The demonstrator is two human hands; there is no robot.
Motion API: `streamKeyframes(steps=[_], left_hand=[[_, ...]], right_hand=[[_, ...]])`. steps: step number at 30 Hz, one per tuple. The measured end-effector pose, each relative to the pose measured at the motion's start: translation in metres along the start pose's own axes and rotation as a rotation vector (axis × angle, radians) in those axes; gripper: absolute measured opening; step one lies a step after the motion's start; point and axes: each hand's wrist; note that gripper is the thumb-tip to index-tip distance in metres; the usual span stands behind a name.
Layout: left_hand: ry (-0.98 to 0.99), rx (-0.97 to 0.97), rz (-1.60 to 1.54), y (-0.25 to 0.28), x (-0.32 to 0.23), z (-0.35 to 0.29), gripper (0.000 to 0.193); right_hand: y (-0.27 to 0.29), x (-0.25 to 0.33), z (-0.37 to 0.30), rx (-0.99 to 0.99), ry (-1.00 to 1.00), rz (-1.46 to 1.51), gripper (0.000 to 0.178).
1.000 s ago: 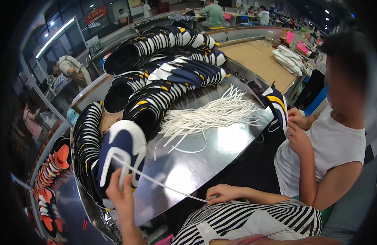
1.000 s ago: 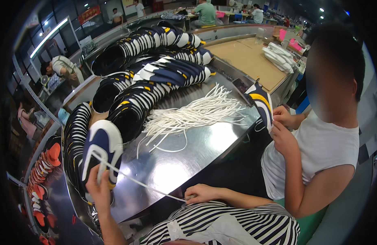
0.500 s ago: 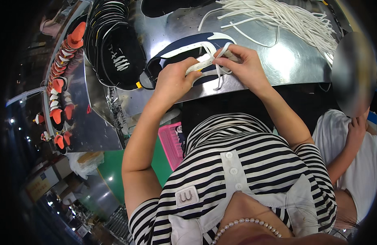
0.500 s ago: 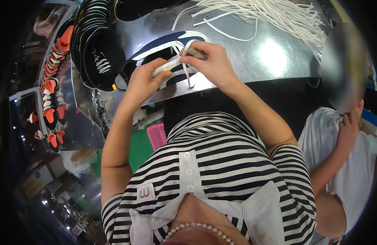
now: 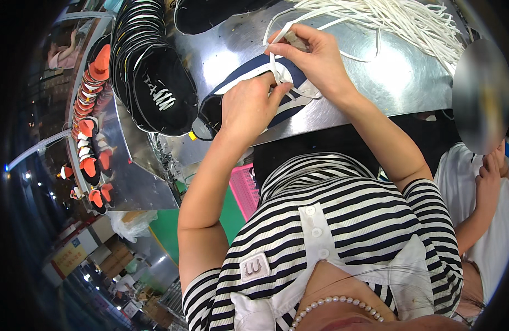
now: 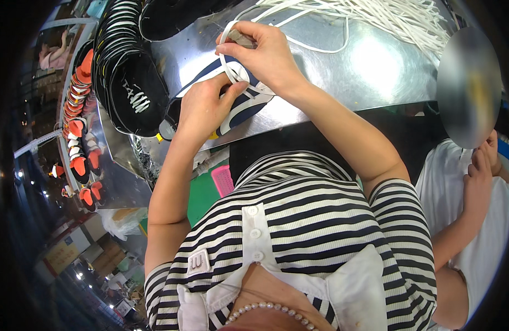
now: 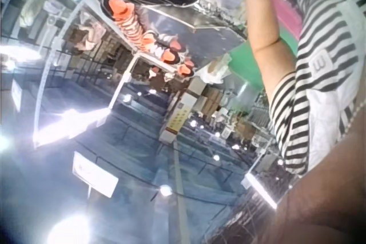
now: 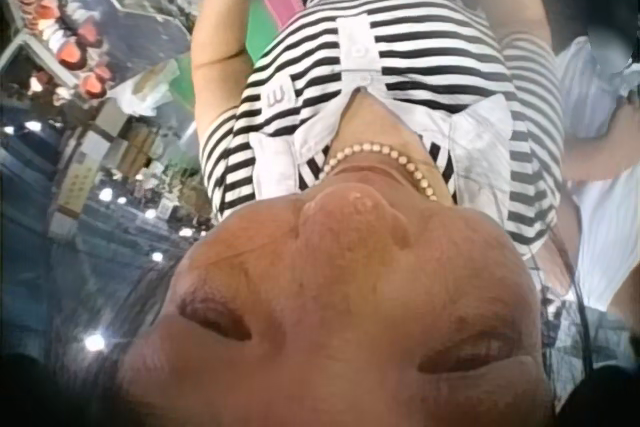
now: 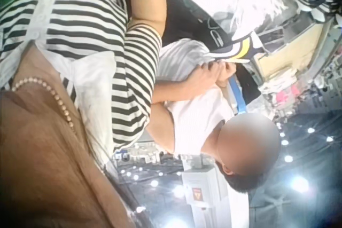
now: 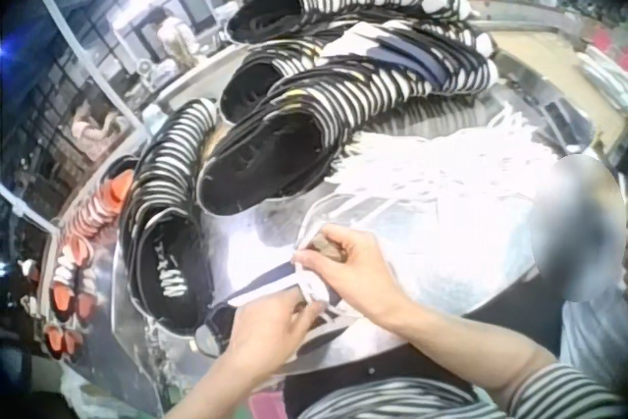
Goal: The person laces shoe uppers by threading shoelaces through the eyelets using a small hand tool.
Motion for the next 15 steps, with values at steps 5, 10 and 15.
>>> streamKeyframes(steps=[5,10,15], left_hand=[[0.070,-0.036,-0.097,-0.003,0.004,0.008,0.033],[-0.003,-0.194,-0.079,-0.012,0.015,0.007,0.031],[-0.048,-0.279,-0.079,-0.013,0.013,0.009,0.030]], right_hand=[[0.014,-0.006,0.004,0.002,-0.025,-0.129,0.026],[0.037,0.007,-0.029,0.197,-0.273,-0.294,0.024],[0.039,0.015,-0.055,0.277,-0.152,-0.407,0.017]])
Point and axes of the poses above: each hand's wrist, its own z-axis towards the middle knuckle, its own y-axis out of the back of the hand, x = y × z, and after that the axes turned 4 degrees about -z, right-handed
